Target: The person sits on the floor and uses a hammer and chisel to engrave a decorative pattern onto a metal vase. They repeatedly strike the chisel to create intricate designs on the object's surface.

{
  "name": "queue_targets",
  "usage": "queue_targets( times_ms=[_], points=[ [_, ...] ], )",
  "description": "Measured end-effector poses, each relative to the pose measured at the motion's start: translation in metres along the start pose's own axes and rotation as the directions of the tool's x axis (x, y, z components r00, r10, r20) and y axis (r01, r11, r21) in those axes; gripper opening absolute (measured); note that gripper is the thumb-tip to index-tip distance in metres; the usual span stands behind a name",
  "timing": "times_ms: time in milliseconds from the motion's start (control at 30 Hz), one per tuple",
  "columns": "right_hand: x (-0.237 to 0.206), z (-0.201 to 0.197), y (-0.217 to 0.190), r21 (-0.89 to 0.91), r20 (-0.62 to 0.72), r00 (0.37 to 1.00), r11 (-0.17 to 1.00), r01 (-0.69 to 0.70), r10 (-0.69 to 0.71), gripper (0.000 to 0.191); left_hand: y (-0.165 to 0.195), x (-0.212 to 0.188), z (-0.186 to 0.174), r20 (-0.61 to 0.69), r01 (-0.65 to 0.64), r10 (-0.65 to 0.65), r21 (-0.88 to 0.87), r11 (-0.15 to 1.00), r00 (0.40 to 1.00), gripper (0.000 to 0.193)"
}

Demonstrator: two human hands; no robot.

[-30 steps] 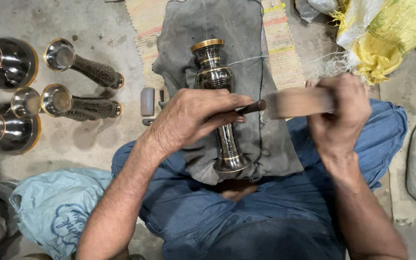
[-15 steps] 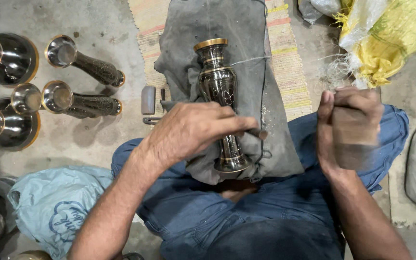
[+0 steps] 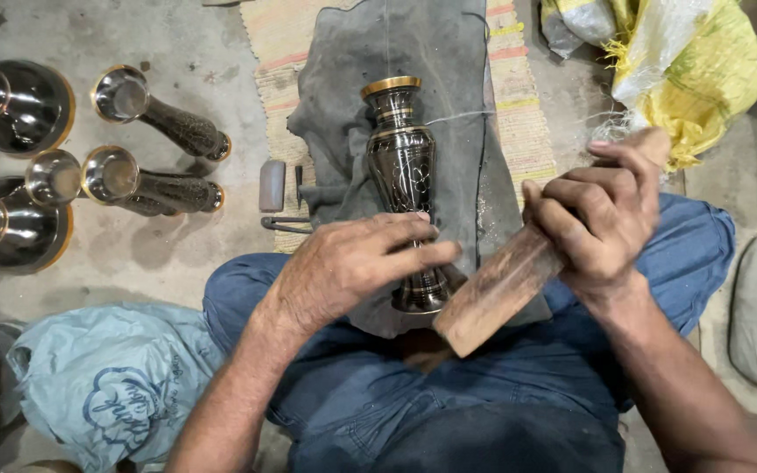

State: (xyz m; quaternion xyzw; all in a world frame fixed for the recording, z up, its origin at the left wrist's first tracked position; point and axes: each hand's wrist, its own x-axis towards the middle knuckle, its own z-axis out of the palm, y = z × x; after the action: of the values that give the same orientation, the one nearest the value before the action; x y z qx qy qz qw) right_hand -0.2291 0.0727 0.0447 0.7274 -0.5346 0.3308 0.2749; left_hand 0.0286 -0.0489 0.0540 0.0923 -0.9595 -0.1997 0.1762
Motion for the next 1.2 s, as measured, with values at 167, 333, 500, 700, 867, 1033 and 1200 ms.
queue_targets(
  times_ms=[167, 333, 500, 700, 867, 1033, 1200],
  points=[
    [0.021, 0.014, -0.006, 0.254, 0.182, 0.866, 0.829, -0.499, 0.465, 0.045, -0.008, -0.006, 0.009, -0.347, 0.077, -0.264, -0.469, 0.880, 0.900, 0.044],
    [0.056, 0.063, 0.006, 0.388, 0.548, 0.748, 0.679, -0.623, 0.373, 0.095, -0.011, 0.000, 0.027, -0.382, 0.060, -0.748, -0.871, 0.488, 0.543, 0.027],
    [0.054, 0.089, 0.025, 0.588, 0.721, 0.660, 0.319, -0.744, 0.209, 0.101, -0.005, 0.002, 0.025, -0.282, 0.118, -0.698, -0.877, 0.466, 0.658, 0.027],
    [0.029, 0.085, 0.028, 0.596, 0.624, 0.736, 0.450, -0.665, 0.261, 0.090, 0.003, 0.026, 0.015, -0.325, 0.199, -0.448, -0.580, 0.790, 0.833, 0.032],
    [0.010, 0.048, 0.023, 0.134, 0.661, 0.361, 0.370, -0.919, 0.658, 0.060, -0.005, 0.046, -0.001, -0.236, 0.121, -0.199, -0.307, 0.944, 0.951, 0.036],
    [-0.010, 0.012, 0.018, 0.175, 0.342, 0.731, 0.724, -0.668, 0.591, 0.049, -0.013, 0.061, -0.013, -0.072, 0.134, -0.164, -0.307, 0.942, 0.984, 0.037],
    [-0.039, 0.001, 0.010, 0.258, 0.206, 0.669, 0.620, -0.741, 0.714, 0.037, -0.016, 0.071, -0.021, 0.067, 0.079, -0.063, -0.263, 0.962, 0.996, 0.035]
  ],
)
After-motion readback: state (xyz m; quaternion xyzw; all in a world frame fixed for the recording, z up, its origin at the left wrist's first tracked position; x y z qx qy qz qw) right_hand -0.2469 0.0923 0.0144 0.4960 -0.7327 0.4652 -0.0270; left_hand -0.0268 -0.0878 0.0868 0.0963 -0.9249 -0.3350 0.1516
